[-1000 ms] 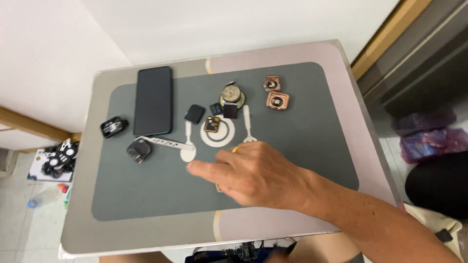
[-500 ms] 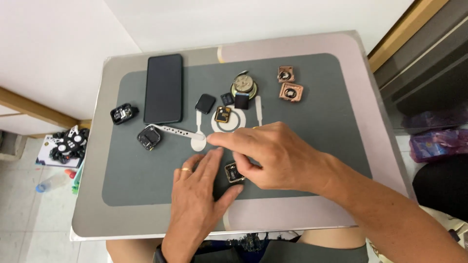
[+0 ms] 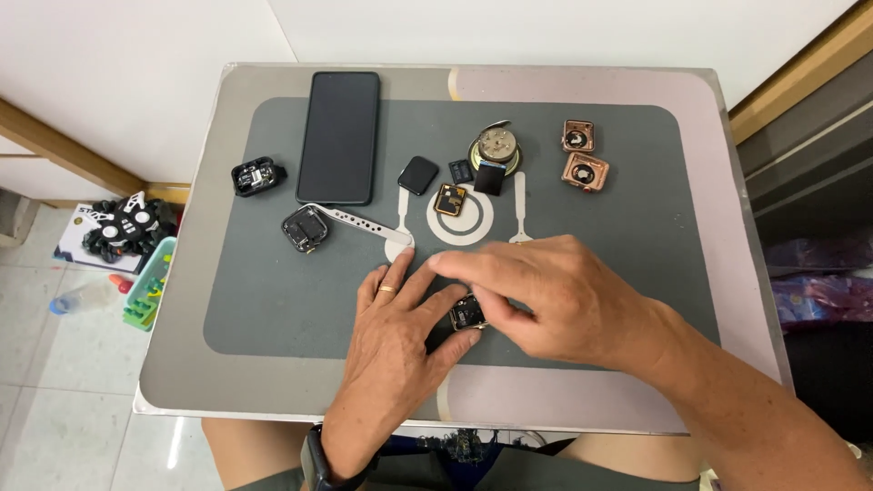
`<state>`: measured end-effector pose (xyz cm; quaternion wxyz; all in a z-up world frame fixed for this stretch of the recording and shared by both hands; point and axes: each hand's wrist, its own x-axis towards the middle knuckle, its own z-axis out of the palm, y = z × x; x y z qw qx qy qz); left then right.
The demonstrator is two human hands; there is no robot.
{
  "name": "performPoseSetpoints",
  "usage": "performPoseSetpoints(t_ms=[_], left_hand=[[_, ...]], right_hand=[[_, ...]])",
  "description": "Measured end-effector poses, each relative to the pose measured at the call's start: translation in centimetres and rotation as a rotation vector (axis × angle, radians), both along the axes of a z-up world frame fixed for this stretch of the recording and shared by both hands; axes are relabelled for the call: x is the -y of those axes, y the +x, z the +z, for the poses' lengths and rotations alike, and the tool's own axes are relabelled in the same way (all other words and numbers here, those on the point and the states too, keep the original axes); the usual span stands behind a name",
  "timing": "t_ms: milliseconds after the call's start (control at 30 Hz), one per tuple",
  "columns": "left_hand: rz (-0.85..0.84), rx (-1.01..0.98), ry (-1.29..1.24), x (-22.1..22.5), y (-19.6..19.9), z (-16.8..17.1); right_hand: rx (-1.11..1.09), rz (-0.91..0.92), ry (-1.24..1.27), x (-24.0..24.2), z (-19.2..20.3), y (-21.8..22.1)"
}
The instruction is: Repairing or disassembling a smartwatch using a precision screwdriver on a work mat.
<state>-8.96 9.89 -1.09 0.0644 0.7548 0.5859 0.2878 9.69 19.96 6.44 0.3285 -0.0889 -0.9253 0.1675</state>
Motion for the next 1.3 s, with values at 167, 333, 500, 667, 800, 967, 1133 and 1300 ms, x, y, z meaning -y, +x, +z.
performPoseSetpoints(t_ms=[167,333,500,667,800,967,1133,1300], left_hand=[[-0.018,0.011,0.014,0.1,0.0,0.5],[-0.027,0.032,-0.019,0.2,0.0,1.0],[-0.044,0.018,0.003,0.3,0.2,1.1],[-0.025,-0.001,0.038,0.2,0.1,0.2],[-0.031,0.011,0.051,0.1,0.0,-0.1],[-0.032,-0.002,0.055,0.0,-0.1,-0.5],[-0.026,0.002,0.031,0.1,0.1,0.2],[-0.04,0.015,-0.003,0.2,0.0,0.2]], right_hand=[[-0.017,-0.076,0.144,-0.2,-0.2,0.0],[-0.033,-0.03,0.165,0.1,0.0,-0.1],[-0.041,-0.047,0.242,0.2,0.5,-0.1],[0.024,-0.12,0.298,0.6,0.3,-0.1],[-0.014,-0.138,0.313,0.5,0.6,-0.1],[0.026,-0.118,0.299,0.6,1.0,-0.1],[0.031,-0.077,0.26,0.4,1.2,0.2],[0.036,-0.103,0.256,0.2,0.6,0.2]])
